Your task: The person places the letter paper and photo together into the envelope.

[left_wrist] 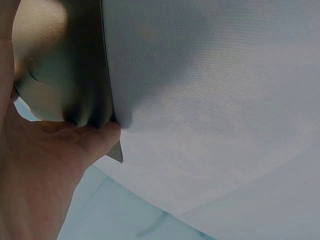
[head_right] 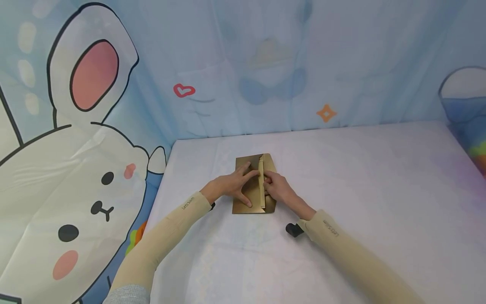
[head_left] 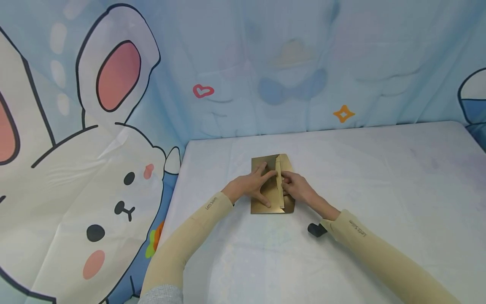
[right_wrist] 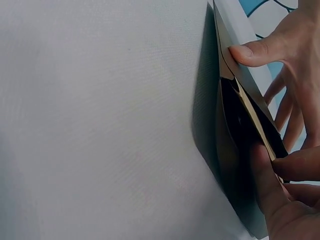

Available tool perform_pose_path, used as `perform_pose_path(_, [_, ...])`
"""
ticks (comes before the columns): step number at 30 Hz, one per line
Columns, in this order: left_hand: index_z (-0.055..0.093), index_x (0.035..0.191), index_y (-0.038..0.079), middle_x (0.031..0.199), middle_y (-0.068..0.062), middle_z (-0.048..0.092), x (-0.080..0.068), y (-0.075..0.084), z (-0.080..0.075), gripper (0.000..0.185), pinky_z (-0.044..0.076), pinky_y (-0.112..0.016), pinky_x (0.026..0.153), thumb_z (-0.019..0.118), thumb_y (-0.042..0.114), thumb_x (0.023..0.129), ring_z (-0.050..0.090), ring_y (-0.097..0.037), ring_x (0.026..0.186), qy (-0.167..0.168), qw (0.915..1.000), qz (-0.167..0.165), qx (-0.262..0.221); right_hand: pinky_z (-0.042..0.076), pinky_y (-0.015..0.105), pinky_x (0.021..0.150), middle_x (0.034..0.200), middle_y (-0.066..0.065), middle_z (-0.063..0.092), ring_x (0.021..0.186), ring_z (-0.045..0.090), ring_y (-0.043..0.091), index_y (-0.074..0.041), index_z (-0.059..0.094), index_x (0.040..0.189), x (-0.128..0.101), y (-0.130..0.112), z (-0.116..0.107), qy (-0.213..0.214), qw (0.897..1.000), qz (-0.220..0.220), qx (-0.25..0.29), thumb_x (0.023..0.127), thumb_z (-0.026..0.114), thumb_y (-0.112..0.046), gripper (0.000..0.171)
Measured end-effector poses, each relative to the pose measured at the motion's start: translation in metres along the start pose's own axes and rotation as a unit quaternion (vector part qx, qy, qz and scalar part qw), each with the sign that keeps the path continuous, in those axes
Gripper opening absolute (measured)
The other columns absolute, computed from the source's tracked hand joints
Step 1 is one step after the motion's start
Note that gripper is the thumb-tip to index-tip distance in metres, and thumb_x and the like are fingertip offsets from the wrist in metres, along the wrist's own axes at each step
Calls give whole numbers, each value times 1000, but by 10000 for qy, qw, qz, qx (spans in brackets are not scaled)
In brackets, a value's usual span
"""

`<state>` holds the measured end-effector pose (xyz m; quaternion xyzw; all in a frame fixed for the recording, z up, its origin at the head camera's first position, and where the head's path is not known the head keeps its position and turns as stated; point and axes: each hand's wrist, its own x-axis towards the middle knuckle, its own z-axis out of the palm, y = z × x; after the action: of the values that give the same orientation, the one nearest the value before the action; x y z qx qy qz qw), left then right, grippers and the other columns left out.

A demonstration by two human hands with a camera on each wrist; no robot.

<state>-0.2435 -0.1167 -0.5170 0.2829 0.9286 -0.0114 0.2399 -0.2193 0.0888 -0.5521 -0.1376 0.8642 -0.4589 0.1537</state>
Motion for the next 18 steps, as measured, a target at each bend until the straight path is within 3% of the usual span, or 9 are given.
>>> perform_pose_path(18, [2,161,41,170,-17,-3,-3,0,0,118,56,-48,87,73,74,72,25,-33,153,83,9997,65,-227,57,29,60,88,16,68,64,68,14,8,39,149,7,-6,2,-153,9999,53,-16,101,46,1,49])
